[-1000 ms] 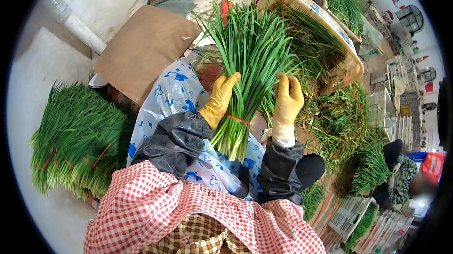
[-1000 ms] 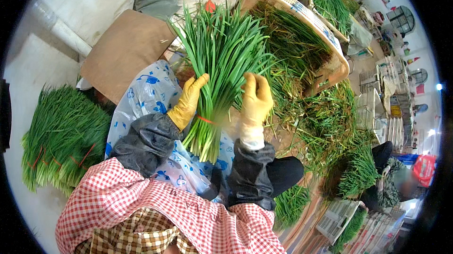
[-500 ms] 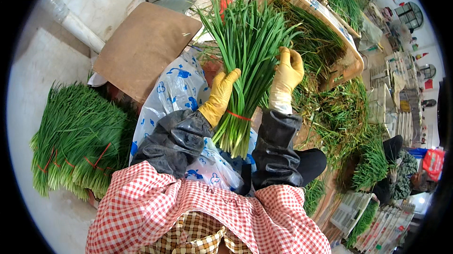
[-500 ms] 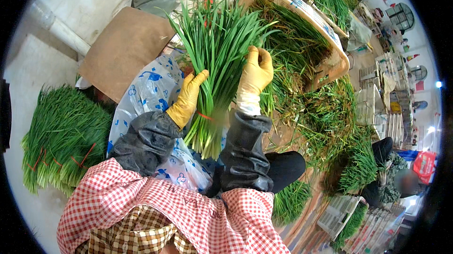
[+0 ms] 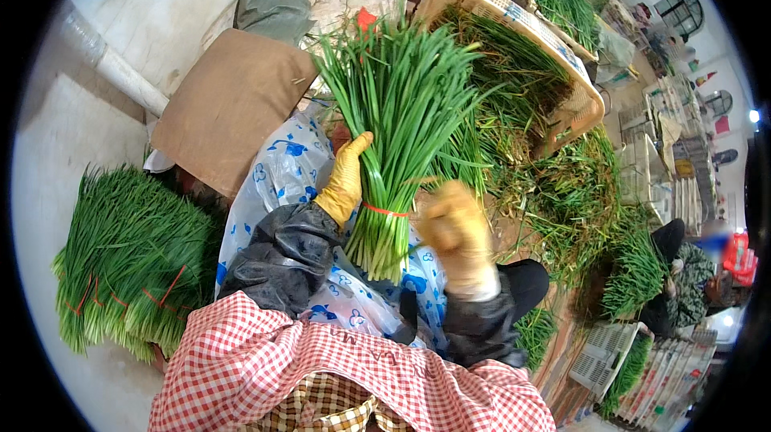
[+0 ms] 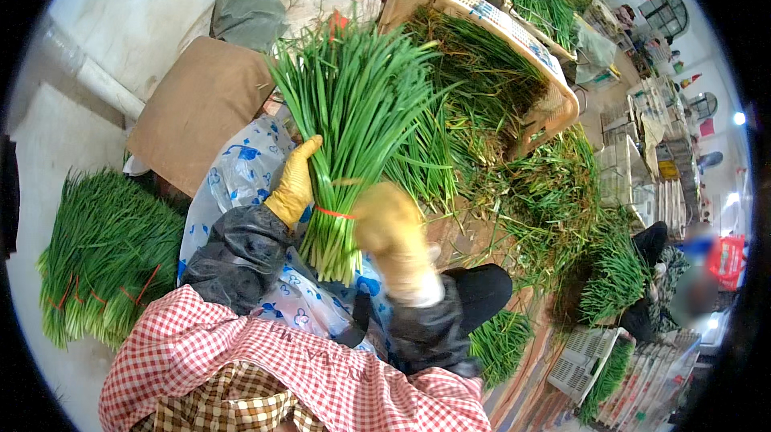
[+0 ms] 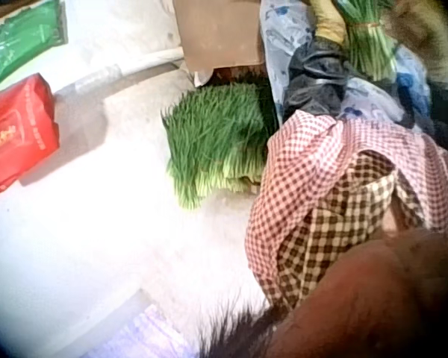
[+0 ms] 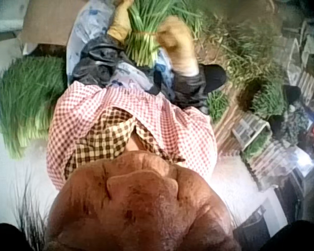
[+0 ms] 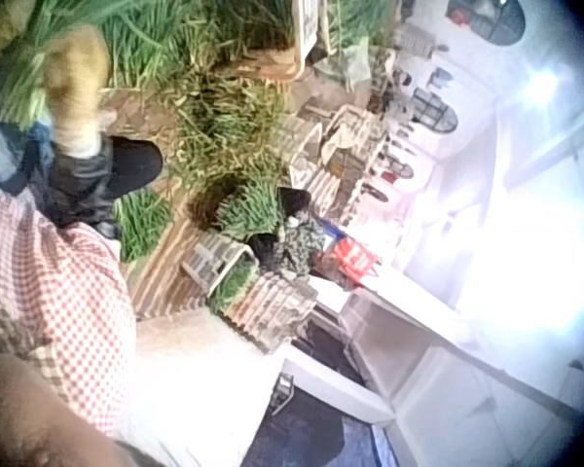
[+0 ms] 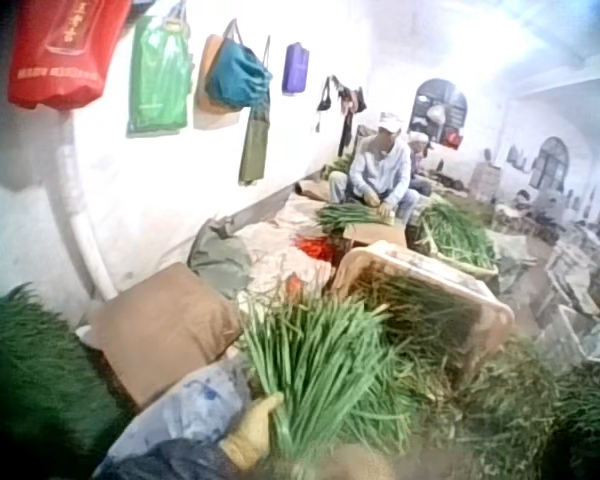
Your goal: The person sorts through green onions by hand, removes damaged leaves, aligns the stalks into bundles, and secures each bundle with a red tie.
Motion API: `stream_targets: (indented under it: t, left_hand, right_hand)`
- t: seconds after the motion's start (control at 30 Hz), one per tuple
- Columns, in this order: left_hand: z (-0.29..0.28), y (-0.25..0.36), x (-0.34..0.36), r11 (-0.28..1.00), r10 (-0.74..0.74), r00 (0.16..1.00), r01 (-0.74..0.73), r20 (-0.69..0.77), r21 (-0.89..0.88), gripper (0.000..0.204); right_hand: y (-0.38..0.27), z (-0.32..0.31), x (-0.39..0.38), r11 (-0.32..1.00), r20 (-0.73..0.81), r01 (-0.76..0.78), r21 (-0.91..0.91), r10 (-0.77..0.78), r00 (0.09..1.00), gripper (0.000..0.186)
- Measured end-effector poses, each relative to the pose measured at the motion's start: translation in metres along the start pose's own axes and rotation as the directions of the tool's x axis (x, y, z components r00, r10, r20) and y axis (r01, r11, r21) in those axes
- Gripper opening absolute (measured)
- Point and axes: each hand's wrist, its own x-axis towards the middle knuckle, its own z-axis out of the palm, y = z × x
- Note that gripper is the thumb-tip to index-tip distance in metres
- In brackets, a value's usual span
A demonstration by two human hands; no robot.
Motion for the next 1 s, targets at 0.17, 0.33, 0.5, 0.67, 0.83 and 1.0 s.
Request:
stream_targets:
  t: [0.17, 0.33, 0.5, 0.67, 0.83, 1.0]
  left_hand:
    - [0.003, 0.002, 0.000, 0.993, -0.091, 0.996, 0.091, 0.006, -0.077, 0.034]
    - [0.007, 0.009, -0.013, 1.000, -0.010, 0.999, 0.009, 0.041, 0.012, 0.033]
    - [0.016, 0.003, -0.013, 0.999, -0.044, 0.997, 0.045, 0.066, -0.003, 0.026]
    - [0.017, -0.002, -0.015, 0.997, -0.042, 0.998, 0.040, 0.037, 0.062, 0.024]
    - [0.009, 0.006, -0.013, 0.998, -0.043, 0.996, 0.039, 0.075, 0.057, 0.032]
    - [0.012, 0.006, -0.004, 0.995, -0.091, 0.992, 0.088, 0.093, 0.037, 0.035]
  right_hand:
    - [-0.129, -0.142, 0.025, 0.332, -0.197, 0.033, -0.943, -0.635, 0.747, 0.031]
    - [-0.146, -0.109, 0.070, 0.035, -0.141, -0.155, -0.987, -0.647, 0.750, 0.019]
    - [-0.145, -0.089, 0.140, -0.430, 0.229, -0.064, -0.901, -0.595, 0.771, 0.044]
    - [-0.142, -0.114, 0.192, -0.716, 0.293, -0.049, -0.697, -0.345, 0.892, 0.027]
    - [-0.138, -0.071, 0.183, -0.820, 0.495, -0.031, -0.572, -0.375, 0.784, 0.010]
    - [-0.128, 0.002, 0.116, -0.859, 0.700, 0.046, -0.510, -0.383, 0.603, 0.018]
